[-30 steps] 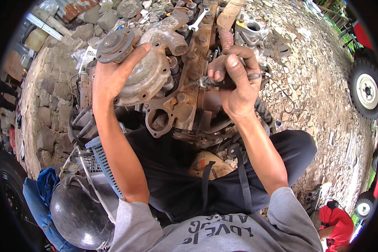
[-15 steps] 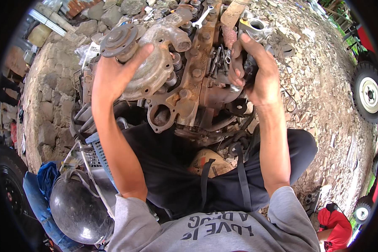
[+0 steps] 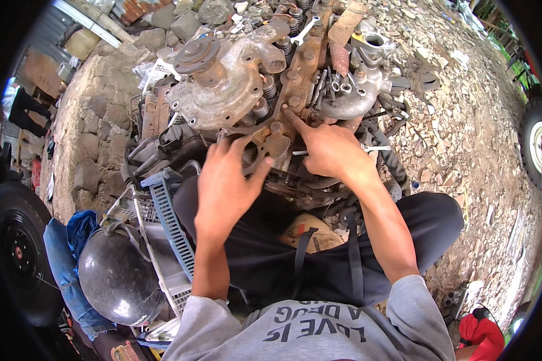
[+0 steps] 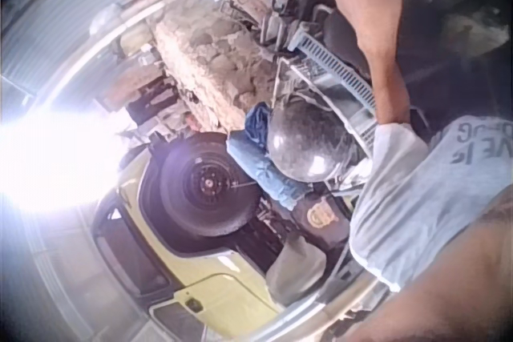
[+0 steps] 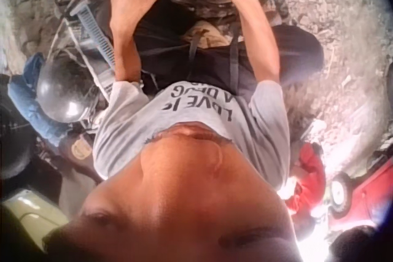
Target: The person sits on the ground and uses a metal bar and a wrench to loosen and remove bolts from a metal engine part. They repeatedly strike the part with the bar and turn the wrench to detach components.
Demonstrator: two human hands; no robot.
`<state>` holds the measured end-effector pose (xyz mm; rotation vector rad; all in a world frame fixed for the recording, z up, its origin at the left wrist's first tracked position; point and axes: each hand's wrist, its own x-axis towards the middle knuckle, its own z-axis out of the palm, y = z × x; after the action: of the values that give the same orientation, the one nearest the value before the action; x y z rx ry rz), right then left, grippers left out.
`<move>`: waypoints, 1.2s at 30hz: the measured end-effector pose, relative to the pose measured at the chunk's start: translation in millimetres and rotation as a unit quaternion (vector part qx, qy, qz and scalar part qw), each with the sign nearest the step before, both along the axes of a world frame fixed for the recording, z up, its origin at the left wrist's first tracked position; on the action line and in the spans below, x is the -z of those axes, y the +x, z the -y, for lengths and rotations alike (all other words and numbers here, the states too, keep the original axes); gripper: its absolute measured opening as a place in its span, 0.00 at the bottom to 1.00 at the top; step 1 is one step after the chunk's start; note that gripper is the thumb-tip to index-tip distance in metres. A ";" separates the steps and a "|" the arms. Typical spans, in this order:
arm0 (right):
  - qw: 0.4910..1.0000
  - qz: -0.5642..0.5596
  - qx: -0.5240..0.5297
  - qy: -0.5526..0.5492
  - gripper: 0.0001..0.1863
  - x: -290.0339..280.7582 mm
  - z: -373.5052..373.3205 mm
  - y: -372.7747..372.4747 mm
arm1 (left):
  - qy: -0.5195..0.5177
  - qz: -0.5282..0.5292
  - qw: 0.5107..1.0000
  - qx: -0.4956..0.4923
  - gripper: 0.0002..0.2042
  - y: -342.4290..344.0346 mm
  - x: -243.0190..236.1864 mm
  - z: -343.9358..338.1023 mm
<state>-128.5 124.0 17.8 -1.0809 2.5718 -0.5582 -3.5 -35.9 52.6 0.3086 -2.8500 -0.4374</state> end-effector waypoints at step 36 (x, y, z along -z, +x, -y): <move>0.988 0.047 -0.004 -0.147 0.25 -14.2 -72.6 -24.0 | -0.061 0.159 0.971 0.166 0.34 -32.3 34.0 -70.8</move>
<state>-152.5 196.6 32.1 -1.1236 2.4539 -0.9858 -35.8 34.9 18.7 -0.1401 -3.2388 -0.2922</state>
